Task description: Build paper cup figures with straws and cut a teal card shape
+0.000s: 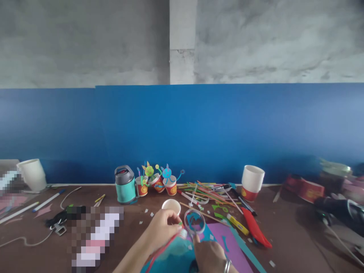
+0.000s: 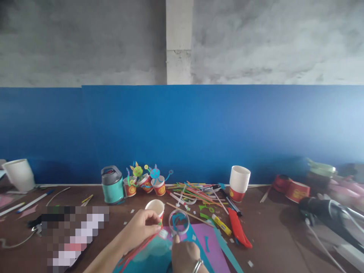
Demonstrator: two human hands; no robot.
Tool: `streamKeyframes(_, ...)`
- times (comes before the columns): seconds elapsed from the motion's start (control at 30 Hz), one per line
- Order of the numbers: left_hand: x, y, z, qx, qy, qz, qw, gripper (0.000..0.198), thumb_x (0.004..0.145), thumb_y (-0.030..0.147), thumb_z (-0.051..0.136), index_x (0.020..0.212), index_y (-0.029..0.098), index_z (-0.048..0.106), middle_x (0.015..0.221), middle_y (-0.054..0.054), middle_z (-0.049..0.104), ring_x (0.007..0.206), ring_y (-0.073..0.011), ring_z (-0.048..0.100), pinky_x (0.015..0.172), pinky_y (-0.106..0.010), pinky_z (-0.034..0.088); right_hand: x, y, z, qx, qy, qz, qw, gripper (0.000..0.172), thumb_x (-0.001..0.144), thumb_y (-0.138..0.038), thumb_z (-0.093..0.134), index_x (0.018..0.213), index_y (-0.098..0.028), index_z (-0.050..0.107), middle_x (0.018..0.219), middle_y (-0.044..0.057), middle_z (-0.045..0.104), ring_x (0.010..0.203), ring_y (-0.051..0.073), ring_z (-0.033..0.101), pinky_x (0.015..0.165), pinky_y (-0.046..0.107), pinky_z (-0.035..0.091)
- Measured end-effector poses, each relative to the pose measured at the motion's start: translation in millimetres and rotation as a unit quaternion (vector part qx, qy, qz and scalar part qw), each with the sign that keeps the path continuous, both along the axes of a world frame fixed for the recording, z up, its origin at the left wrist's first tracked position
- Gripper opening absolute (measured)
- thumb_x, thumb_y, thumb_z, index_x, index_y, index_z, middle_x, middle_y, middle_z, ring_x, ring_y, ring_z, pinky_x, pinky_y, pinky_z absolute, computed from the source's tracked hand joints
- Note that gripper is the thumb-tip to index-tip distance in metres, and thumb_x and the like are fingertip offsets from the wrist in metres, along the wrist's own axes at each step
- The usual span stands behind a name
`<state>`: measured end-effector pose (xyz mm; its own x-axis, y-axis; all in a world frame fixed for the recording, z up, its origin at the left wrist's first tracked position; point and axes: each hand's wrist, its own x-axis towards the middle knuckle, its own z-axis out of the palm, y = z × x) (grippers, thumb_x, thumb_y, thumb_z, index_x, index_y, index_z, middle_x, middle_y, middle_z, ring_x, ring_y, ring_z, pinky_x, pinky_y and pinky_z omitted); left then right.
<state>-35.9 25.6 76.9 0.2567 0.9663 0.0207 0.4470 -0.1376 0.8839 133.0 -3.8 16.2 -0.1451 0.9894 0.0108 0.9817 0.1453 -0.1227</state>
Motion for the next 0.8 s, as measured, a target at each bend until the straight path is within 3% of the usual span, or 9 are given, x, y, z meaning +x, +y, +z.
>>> streamKeyframes(0.17,-3,0,1.6,-0.007,0.01,-0.009,1.0,0.016,0.064,0.025,0.064,0.074,0.015,0.069,0.075,-0.002,0.07,0.076,-0.0202,0.062,0.068,-0.026,0.043,25,-5,9.1,-0.034,-0.044,-0.044,0.998,0.04,0.07,-0.005,0.055,0.107,-0.015,0.066,0.088,0.018,0.075,0.086,0.034,0.071,0.07,0.037,0.053)
streamKeyframes(0.27,-7,0,1.9,-0.022,0.027,-0.034,0.999,0.017,0.064,0.025,0.063,0.076,0.015,0.071,0.073,-0.001,0.071,0.074,-0.0196,0.063,0.064,-0.025,0.042,54,-6,27.2,-0.053,-0.019,-0.019,0.998,0.036,0.062,-0.007,0.059,0.093,-0.02,0.071,0.099,0.014,0.073,0.098,0.035,0.066,0.08,0.037,0.048)
streamKeyframes(0.37,-10,0,1.7,-0.037,0.055,-0.066,0.996,0.018,0.063,0.024,0.064,0.076,0.016,0.072,0.075,-0.002,0.072,0.076,-0.0202,0.064,0.063,-0.024,0.042,85,0,41.6,-0.112,0.068,0.027,0.991,0.043,0.055,-0.008,0.057,0.093,-0.023,0.071,0.092,0.007,0.072,0.091,0.029,0.064,0.077,0.033,0.046)
streamKeyframes(0.47,-11,0,0.4,-0.036,0.077,-0.073,0.994,0.018,0.063,0.023,0.065,0.077,0.017,0.073,0.076,-0.002,0.073,0.077,-0.0205,0.065,0.063,-0.024,0.042,104,9,46.6,-0.154,0.143,0.058,0.976,0.05,0.051,-0.005,0.054,0.095,-0.022,0.071,0.078,0.002,0.067,0.075,0.02,0.061,0.062,0.025,0.042)
streamKeyframes(0.6,-11,1,-1.7,-0.023,0.086,-0.076,0.993,0.018,0.064,0.024,0.065,0.077,0.017,0.074,0.076,-0.001,0.073,0.076,-0.0196,0.065,0.062,-0.023,0.042,103,11,49.9,-0.183,0.2,0.09,0.958,0.051,0.052,-0.011,0.061,0.1,-0.024,0.069,0.081,-0.001,0.064,0.075,0.017,0.056,0.063,0.023,0.04)
streamKeyframes(0.8,-9,-3,2.6,-0.023,0.099,-0.108,0.989,0.017,0.065,0.026,0.066,0.077,0.017,0.075,0.074,-0.001,0.072,0.074,-0.0191,0.064,0.06,-0.022,0.041,77,-3,63.8,-0.138,0.184,0.117,0.966,0.048,0.055,-0.018,0.065,0.101,-0.027,0.071,0.095,0.001,0.067,0.086,0.019,0.058,0.075,0.025,0.041)
